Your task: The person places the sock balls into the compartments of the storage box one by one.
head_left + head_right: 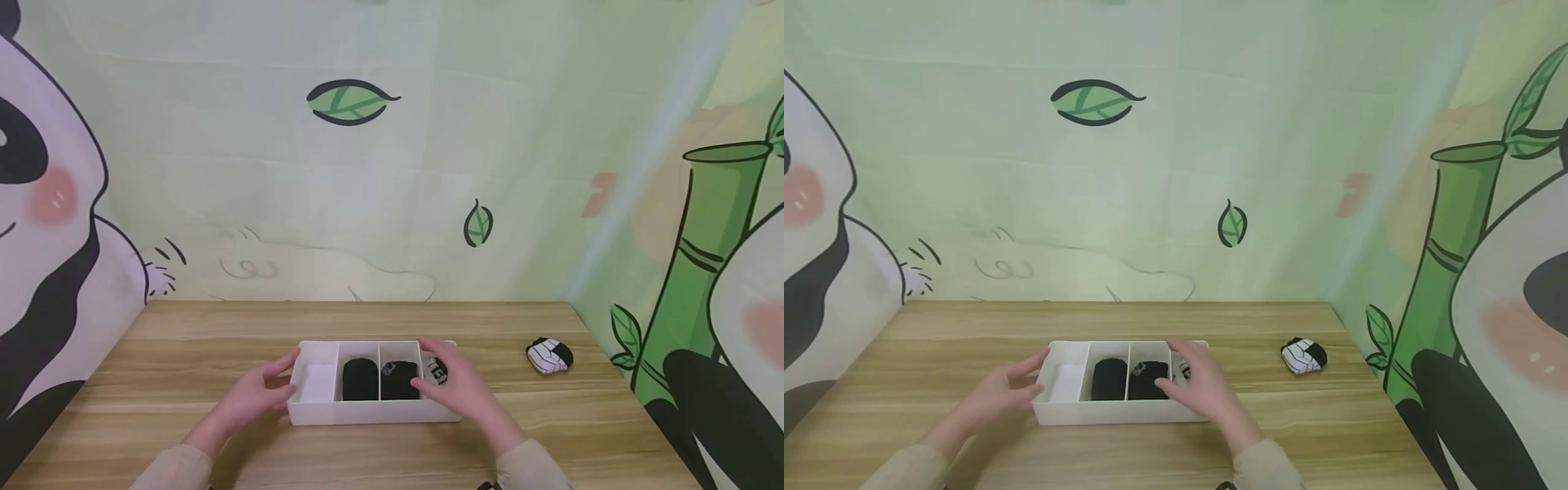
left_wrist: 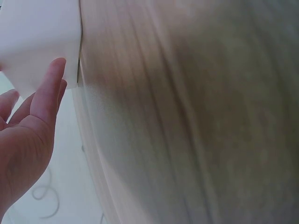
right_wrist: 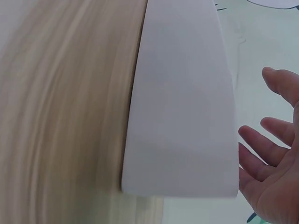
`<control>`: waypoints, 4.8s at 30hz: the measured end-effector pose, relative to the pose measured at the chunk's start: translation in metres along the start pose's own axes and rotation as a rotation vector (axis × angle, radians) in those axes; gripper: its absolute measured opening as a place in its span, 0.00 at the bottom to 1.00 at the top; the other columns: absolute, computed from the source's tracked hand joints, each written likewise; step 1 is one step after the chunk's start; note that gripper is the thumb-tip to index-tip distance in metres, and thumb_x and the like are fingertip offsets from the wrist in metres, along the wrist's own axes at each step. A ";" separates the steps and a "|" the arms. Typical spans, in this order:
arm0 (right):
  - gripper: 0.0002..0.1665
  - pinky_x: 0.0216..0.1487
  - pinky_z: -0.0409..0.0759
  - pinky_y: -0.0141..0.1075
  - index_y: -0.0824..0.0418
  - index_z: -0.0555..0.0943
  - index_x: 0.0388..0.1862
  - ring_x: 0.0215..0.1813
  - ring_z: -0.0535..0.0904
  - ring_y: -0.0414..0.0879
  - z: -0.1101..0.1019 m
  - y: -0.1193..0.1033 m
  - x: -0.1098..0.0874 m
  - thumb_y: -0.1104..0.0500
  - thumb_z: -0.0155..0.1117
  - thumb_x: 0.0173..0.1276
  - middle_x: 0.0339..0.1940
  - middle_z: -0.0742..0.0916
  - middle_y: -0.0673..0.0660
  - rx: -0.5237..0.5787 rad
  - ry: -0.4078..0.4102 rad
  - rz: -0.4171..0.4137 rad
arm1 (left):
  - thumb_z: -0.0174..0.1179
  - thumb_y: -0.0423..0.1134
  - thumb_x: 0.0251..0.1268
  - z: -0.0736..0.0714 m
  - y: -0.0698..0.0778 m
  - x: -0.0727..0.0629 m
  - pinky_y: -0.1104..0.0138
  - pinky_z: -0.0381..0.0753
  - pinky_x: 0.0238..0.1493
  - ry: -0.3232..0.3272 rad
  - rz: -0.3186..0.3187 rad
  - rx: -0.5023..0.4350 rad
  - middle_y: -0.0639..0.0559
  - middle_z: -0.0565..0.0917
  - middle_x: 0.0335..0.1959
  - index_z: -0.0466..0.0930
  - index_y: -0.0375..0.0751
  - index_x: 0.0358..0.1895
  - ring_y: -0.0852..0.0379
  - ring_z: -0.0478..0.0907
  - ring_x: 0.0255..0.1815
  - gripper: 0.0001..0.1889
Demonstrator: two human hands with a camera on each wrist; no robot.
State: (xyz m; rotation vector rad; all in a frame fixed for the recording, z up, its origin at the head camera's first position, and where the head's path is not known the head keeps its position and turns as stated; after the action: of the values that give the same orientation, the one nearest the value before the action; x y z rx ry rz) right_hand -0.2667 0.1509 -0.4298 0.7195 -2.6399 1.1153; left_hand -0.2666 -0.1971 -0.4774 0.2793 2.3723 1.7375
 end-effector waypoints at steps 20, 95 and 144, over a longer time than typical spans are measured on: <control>0.42 0.67 0.68 0.58 0.64 0.71 0.70 0.64 0.74 0.60 -0.031 0.046 -0.021 0.55 0.76 0.59 0.59 0.83 0.61 -0.065 0.082 0.161 | 0.67 0.37 0.64 0.000 -0.002 0.000 0.59 0.83 0.52 0.016 -0.005 0.001 0.36 0.62 0.74 0.61 0.44 0.76 0.36 0.70 0.66 0.38; 0.54 0.66 0.56 0.69 0.71 0.54 0.76 0.70 0.51 0.77 -0.124 0.172 -0.046 0.46 0.70 0.64 0.71 0.59 0.80 -0.242 0.172 0.541 | 0.66 0.39 0.66 0.000 -0.002 0.000 0.55 0.82 0.54 0.027 -0.035 0.069 0.39 0.62 0.75 0.61 0.48 0.76 0.37 0.72 0.65 0.37; 0.54 0.69 0.56 0.66 0.77 0.48 0.75 0.69 0.54 0.76 -0.112 0.192 -0.051 0.51 0.67 0.67 0.69 0.56 0.84 -0.146 0.081 0.624 | 0.67 0.38 0.65 0.000 -0.002 0.001 0.55 0.82 0.54 0.023 -0.016 0.055 0.38 0.63 0.75 0.61 0.47 0.76 0.36 0.71 0.66 0.37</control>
State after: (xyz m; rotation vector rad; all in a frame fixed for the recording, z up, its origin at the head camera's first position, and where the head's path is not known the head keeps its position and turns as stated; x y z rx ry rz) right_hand -0.3204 0.3645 -0.4882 -0.1988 -2.9087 1.0231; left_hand -0.2676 -0.1974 -0.4792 0.2496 2.4350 1.6792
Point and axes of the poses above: each hand's wrist, its own x-axis towards the middle knuckle, its own z-axis out of the palm, y = z × x, the point moved 4 cm from there along x, towards the middle knuckle
